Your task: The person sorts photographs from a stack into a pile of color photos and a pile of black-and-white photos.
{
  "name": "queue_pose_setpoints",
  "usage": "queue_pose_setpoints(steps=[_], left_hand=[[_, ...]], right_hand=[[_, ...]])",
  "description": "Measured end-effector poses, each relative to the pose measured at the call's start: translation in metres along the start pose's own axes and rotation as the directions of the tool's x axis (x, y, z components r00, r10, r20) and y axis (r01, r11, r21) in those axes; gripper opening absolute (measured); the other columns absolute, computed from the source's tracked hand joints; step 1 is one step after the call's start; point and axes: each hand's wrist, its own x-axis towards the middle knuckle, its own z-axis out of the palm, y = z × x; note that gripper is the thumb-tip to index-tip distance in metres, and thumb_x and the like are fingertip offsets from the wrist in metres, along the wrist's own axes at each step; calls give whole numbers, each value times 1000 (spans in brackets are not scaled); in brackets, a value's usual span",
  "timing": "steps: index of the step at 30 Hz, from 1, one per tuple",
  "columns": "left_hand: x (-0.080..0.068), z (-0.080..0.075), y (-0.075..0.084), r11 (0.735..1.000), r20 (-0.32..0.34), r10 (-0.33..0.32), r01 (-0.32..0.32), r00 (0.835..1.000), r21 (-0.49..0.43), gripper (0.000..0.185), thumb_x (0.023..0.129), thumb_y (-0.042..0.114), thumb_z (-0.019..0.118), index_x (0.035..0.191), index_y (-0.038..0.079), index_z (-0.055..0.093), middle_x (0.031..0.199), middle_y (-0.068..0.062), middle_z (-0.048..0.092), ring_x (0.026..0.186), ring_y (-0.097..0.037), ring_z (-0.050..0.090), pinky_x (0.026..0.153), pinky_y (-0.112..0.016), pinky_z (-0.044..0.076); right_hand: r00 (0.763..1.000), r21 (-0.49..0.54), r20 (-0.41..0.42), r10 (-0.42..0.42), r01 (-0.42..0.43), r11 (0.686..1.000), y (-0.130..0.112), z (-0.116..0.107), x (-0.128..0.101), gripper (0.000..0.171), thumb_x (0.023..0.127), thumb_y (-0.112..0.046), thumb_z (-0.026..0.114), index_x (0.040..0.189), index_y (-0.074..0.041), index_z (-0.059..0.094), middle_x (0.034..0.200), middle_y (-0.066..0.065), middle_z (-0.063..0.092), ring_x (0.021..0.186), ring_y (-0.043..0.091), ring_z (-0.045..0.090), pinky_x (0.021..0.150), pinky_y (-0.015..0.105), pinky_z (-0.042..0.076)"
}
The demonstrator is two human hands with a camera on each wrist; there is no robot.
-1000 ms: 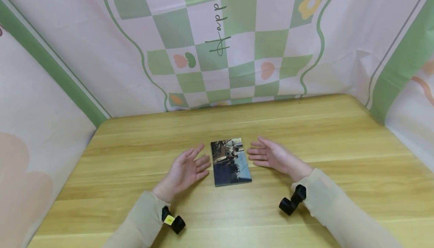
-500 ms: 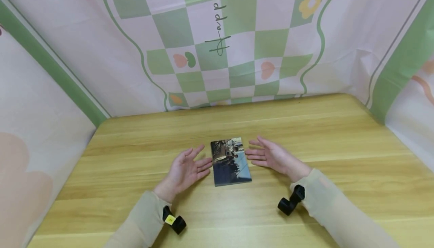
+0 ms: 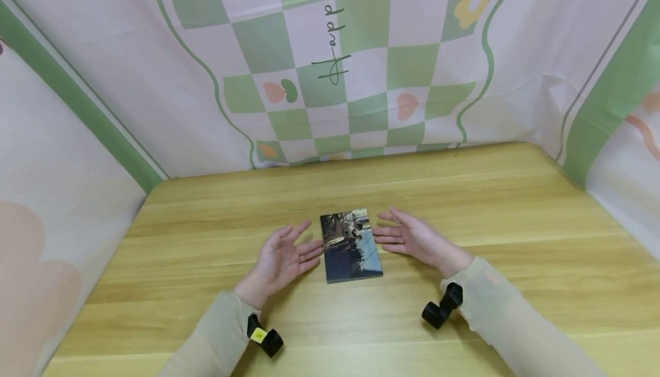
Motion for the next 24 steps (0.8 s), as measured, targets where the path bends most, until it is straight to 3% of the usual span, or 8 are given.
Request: queue_pose_setpoints(steps=[24], left_hand=[[0,1,-2,995,-110,20,-31,994,-100,64,98,36,13,151,3,0,151,-35,9,143,-43,10,120,-51,9]], right_hand=[[1000,-51,-11,-19,19,999,-3,5,-1,71,102,-47,11,148,6,3,146,36,20,135,49,27,115,52,26]])
